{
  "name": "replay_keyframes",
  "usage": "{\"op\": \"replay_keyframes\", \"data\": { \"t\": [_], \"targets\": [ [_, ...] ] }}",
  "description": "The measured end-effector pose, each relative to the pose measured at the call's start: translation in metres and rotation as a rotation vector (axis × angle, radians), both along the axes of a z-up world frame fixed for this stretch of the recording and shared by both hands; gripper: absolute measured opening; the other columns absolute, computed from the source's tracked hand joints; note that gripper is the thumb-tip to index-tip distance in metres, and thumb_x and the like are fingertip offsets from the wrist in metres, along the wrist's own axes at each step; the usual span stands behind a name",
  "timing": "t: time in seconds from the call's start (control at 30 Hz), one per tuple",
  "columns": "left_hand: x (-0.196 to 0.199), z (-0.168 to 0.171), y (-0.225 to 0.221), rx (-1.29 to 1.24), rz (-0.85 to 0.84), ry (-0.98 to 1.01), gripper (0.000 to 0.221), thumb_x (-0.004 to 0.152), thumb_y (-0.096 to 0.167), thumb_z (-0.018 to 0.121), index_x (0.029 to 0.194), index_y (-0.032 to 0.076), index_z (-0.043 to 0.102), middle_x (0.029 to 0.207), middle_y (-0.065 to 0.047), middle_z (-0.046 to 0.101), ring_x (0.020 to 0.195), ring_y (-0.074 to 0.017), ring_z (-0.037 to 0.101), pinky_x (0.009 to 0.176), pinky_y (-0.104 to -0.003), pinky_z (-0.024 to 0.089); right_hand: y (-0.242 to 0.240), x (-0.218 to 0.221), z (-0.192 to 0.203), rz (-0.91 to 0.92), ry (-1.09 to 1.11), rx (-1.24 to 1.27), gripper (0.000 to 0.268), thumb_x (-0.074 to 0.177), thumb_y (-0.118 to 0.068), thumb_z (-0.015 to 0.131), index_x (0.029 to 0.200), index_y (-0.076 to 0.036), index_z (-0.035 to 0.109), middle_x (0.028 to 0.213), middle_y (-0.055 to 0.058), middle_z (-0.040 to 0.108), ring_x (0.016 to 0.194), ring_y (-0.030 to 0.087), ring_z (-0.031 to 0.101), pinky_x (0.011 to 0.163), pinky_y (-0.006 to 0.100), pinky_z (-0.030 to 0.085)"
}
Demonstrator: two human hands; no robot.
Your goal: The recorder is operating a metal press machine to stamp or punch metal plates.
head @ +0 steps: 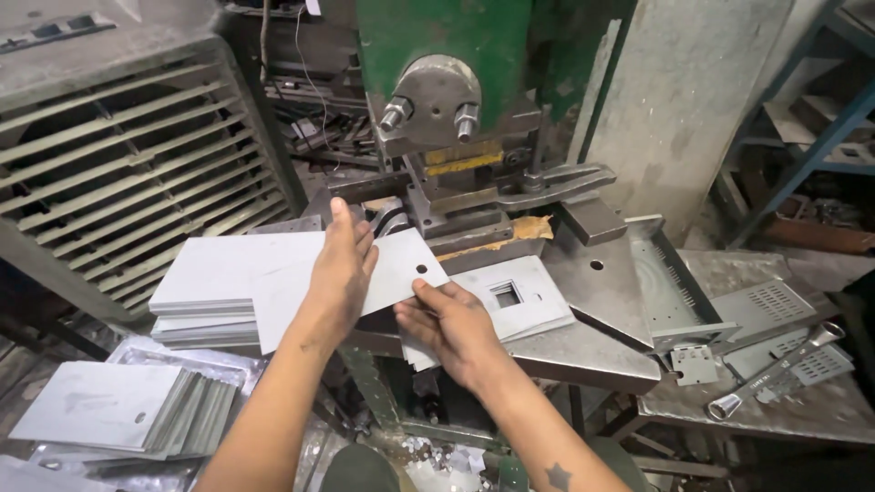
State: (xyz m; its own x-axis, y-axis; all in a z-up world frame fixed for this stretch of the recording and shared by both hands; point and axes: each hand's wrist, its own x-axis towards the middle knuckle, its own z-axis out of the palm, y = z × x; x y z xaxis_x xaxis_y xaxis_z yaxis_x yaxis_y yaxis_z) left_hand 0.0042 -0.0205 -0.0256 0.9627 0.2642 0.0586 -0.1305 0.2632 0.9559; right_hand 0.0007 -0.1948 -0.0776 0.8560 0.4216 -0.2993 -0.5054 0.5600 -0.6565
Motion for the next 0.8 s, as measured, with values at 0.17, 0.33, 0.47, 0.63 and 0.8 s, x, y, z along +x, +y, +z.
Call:
{"op": "replay_keyframes", "data": {
  "t": [0.17, 0.33, 0.47, 0.63, 0.8],
  "targets": [
    [-0.02, 0.04, 0.01, 0.177, 0.076, 0.052, 0.097, 0.098, 0.069, 0.031, 0.157, -0.006, 0.016, 0.162, -0.027, 0.027, 0.153, -0.0334, 0.03, 0.123, -0.04, 0.026, -0.01, -0.011, 0.016, -0.028, -0.114, -0.063, 0.015, 0.095, -0.014, 0.068, 0.103, -0.001, 0.065, 0.087, 0.012, 0.072, 0.078, 0.02, 0.072, 0.075, 0.032, 0.065],
    [-0.023, 0.036, 0.03, 0.619, 0.356, -0.017, 0.077, 0.101, 0.058, 0.04, 0.145, -0.005, 0.044, 0.143, -0.025, 0.057, 0.136, -0.0334, 0.054, 0.114, -0.039, 0.039, -0.024, 0.003, 0.019, -0.182, -0.091, -0.088, 0.019, 0.096, -0.013, 0.067, 0.109, 0.0, 0.064, 0.084, 0.011, 0.068, 0.076, 0.02, 0.068, 0.073, 0.035, 0.063],
    [-0.015, 0.01, 0.036, 0.731, 0.393, -0.059, 0.073, 0.102, 0.054, 0.048, 0.143, -0.007, 0.045, 0.14, -0.026, 0.058, 0.134, -0.034, 0.056, 0.111, -0.039, 0.041, -0.035, 0.045, 0.015, -0.27, -0.028, -0.03, 0.018, 0.096, -0.011, 0.065, 0.108, 0.002, 0.062, 0.09, 0.013, 0.069, 0.082, 0.023, 0.069, 0.079, 0.036, 0.062],
    [-0.003, -0.018, 0.032, 1.022, 0.383, -0.085, 0.08, 0.091, 0.052, 0.071, 0.137, -0.01, 0.049, 0.133, -0.031, 0.06, 0.126, -0.0399, 0.059, 0.106, -0.043, 0.046, -0.035, 0.085, -0.006, -0.263, -0.163, 0.108, 0.013, 0.095, 0.001, 0.062, 0.104, 0.01, 0.059, 0.099, 0.015, 0.07, 0.096, 0.026, 0.072, 0.093, 0.037, 0.063],
    [0.0, -0.003, 0.021, 1.215, 0.423, 0.034, 0.083, 0.077, 0.05, 0.084, 0.131, -0.004, 0.053, 0.121, -0.023, 0.068, 0.115, -0.037, 0.065, 0.097, -0.044, 0.05, -0.024, 0.099, -0.003, -0.238, -0.15, 0.006, 0.008, 0.096, -0.001, 0.063, 0.1, 0.005, 0.059, 0.093, 0.015, 0.07, 0.085, 0.024, 0.073, 0.081, 0.034, 0.065]
  ]
}}
